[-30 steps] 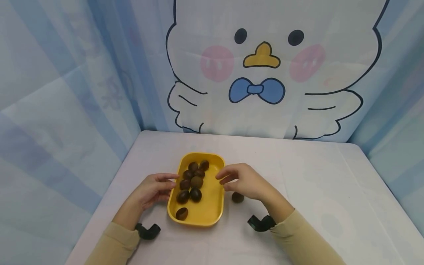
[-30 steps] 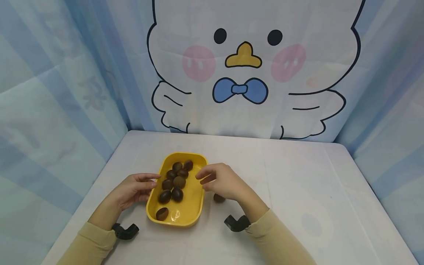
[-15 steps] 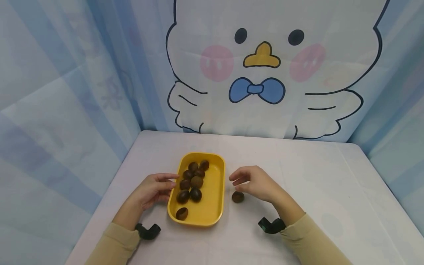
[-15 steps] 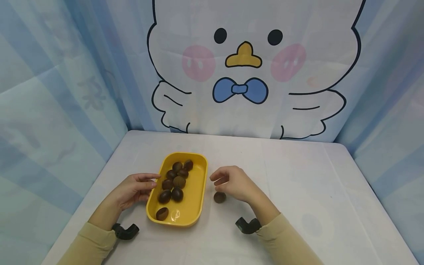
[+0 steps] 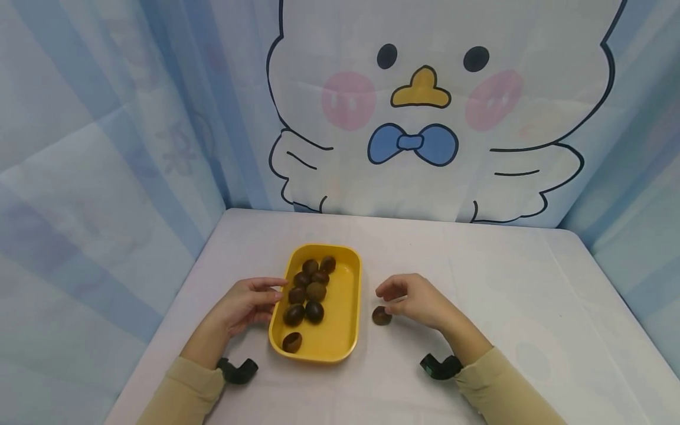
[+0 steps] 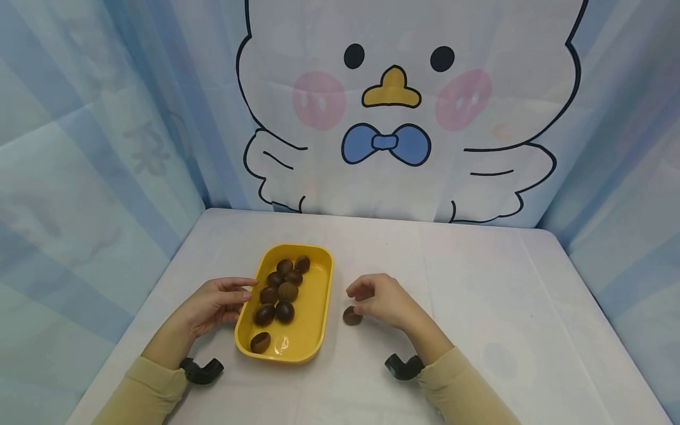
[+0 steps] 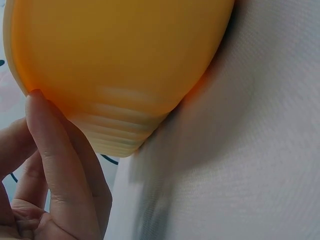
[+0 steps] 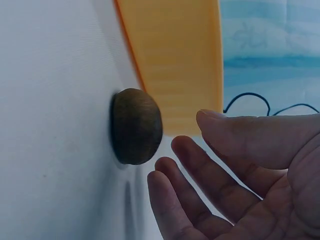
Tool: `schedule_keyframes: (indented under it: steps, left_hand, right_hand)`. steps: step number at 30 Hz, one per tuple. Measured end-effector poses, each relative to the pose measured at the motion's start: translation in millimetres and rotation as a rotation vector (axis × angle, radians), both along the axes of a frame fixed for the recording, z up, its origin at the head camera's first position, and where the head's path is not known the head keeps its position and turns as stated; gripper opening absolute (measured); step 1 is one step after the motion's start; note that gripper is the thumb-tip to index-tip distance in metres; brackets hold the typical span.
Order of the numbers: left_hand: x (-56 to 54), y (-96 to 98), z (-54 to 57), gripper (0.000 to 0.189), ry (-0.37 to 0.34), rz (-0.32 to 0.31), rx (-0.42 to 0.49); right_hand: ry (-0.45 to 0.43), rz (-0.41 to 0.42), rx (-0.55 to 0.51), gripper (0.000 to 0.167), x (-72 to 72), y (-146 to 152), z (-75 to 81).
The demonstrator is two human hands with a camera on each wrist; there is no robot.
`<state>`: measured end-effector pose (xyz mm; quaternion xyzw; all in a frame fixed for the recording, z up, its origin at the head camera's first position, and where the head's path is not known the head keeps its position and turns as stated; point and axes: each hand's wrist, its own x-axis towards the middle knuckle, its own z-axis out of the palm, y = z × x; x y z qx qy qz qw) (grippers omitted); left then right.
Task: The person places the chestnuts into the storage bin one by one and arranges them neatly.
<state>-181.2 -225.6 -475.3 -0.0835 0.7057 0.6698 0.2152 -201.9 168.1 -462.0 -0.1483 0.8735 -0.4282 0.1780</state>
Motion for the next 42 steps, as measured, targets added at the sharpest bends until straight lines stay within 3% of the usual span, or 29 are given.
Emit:
schedule_keyframes:
  steps: [9, 27, 36, 42]
  left_hand:
    - [-0.3, 0.5, -1.1, 0.05, -0.006, 0.003, 0.0]
    - [-1.1, 0.3, -1.9, 0.05, -0.008, -0.006, 0.004]
    - [-0.8, -0.1, -1.9, 0.05, -0.013, -0.003, 0.011]
    - [0.0, -0.6, -2.4, 0.05, -0.012, -0.005, 0.018]
  right_hand:
    - [-0.026, 0.005, -0.004, 0.033, 1.2, 0.5, -10.2]
    - [0.019, 0.024, 0.047, 0.032, 1.0, -6.6, -21.0]
    - [0.046, 0.1, 0.015, 0.032, 3.3, -4.3, -23.4]
    - [0.063, 0.106, 0.01, 0.032, 4.0, -0.3, -24.5]
